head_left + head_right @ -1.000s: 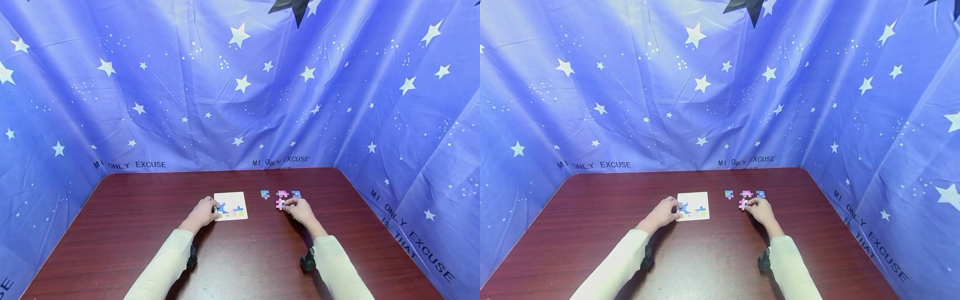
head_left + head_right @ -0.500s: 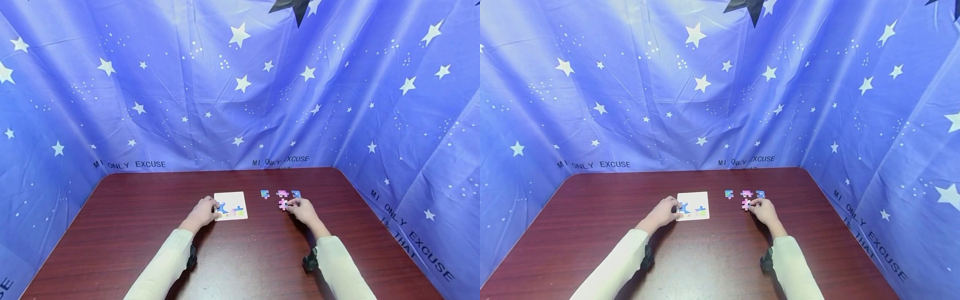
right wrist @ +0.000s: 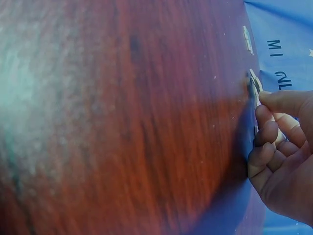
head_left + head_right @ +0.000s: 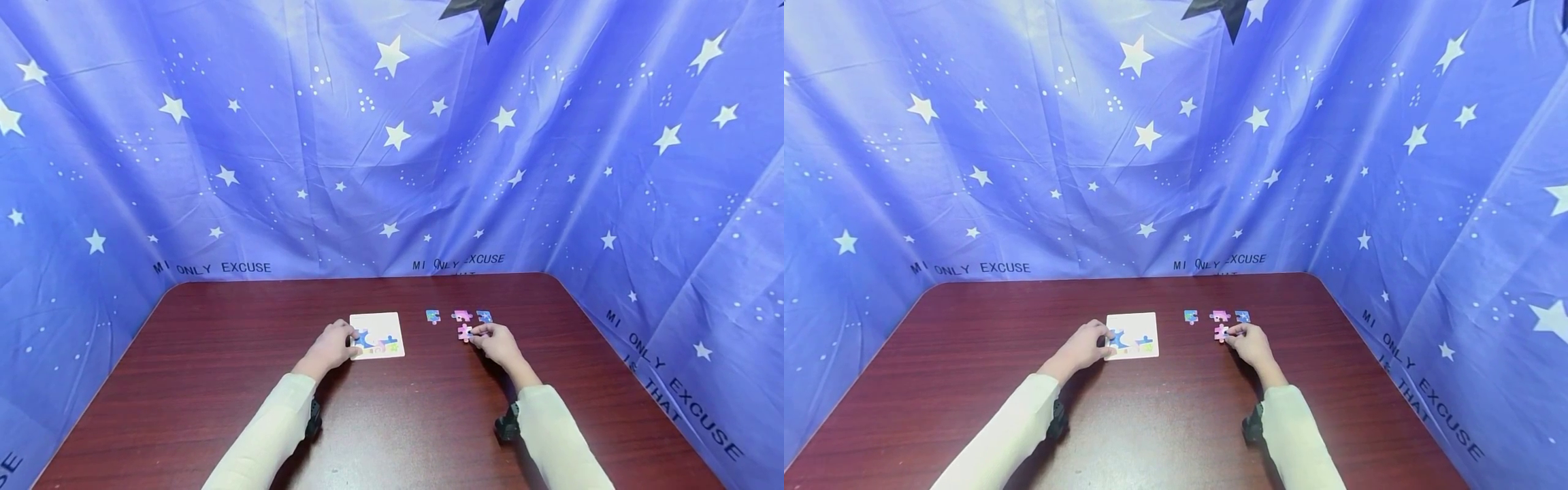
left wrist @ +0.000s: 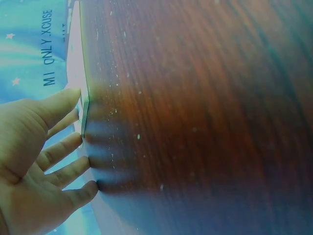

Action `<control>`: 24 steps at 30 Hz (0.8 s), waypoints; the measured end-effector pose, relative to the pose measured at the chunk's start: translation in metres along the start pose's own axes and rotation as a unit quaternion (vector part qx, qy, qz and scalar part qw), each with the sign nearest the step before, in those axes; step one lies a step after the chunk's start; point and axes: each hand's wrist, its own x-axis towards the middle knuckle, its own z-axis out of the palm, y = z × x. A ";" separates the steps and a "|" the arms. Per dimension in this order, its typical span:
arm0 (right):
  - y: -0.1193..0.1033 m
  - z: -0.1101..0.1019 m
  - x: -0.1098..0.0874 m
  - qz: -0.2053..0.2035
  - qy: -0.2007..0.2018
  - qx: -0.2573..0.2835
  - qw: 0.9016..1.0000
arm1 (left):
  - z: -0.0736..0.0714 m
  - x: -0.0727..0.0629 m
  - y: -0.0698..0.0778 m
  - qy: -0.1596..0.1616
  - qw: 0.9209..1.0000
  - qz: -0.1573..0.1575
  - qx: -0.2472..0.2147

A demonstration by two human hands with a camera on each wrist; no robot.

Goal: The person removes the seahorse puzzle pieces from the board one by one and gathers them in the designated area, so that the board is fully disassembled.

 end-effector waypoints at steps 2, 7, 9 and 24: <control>0.000 0.000 0.001 -0.002 0.000 0.003 1.000 | -0.001 0.000 0.001 0.000 1.000 0.001 0.001; 0.001 0.000 0.003 0.001 0.000 0.007 1.000 | -0.002 -0.001 0.002 0.000 1.000 0.000 0.003; 0.002 0.000 0.003 0.003 0.000 0.010 1.000 | -0.002 -0.001 0.002 0.000 1.000 0.001 0.003; 0.003 0.000 0.004 0.015 0.001 0.017 1.000 | -0.002 0.000 0.002 0.000 1.000 0.001 -0.001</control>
